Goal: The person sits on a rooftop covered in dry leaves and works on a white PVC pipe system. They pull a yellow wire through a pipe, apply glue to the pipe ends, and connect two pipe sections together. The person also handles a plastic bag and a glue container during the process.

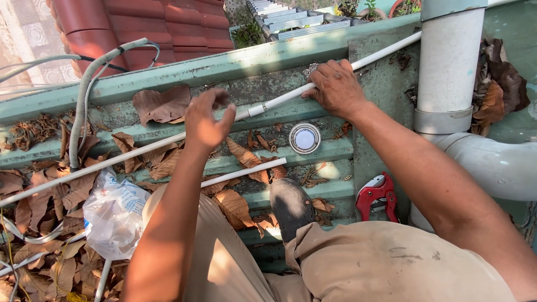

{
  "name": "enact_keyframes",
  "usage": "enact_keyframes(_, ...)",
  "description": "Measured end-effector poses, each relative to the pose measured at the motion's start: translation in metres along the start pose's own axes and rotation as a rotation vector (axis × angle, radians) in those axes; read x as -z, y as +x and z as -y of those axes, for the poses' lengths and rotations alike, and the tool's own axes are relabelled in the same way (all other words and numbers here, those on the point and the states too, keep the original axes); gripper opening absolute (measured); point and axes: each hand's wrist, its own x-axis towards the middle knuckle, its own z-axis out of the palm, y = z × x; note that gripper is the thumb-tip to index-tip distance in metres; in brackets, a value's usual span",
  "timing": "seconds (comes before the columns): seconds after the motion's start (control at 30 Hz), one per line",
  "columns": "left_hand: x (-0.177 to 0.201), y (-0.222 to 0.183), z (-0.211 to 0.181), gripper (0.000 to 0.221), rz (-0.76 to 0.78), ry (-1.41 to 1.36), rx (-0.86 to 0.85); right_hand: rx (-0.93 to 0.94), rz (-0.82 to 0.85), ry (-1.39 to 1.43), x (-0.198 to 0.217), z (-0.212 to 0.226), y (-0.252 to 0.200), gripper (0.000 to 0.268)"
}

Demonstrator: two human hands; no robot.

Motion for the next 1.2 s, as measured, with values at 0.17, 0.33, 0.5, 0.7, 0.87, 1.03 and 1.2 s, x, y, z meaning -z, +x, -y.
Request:
enact_keyframes(0.17,-0.004,-0.051,0.037,0.047,-0.067,0.450,-0.057,0.004,0.004,0.024,0.003,0.005,0.000,0.042)
enact_keyframes(0.33,-0.022,-0.050,0.051,0.027,-0.232,0.347,-0.047,-0.022,0.016,0.021,0.004,0.004,-0.001,0.043)
enact_keyframes(0.5,-0.027,-0.048,0.033,0.029,-0.291,0.347,-0.067,-0.042,0.016,0.049,0.007,0.006,-0.001,0.043)
enact_keyframes(0.7,-0.033,-0.042,0.046,0.028,-0.224,0.344,-0.050,-0.028,0.024,0.090,0.012,0.008,0.002,0.042)
enact_keyframes(0.87,-0.002,-0.026,0.035,0.029,0.142,0.394,-0.010,-0.033,0.036,0.076,0.009,0.006,0.000,0.042)
enact_keyframes(1.03,0.005,0.007,0.059,0.076,0.696,-0.156,0.274,0.016,-0.006,0.087,0.009,0.003,-0.008,0.044)
enact_keyframes(1.2,0.024,0.010,0.069,0.068,0.953,-0.258,0.793,0.001,0.013,0.145,0.015,0.006,-0.007,0.041)
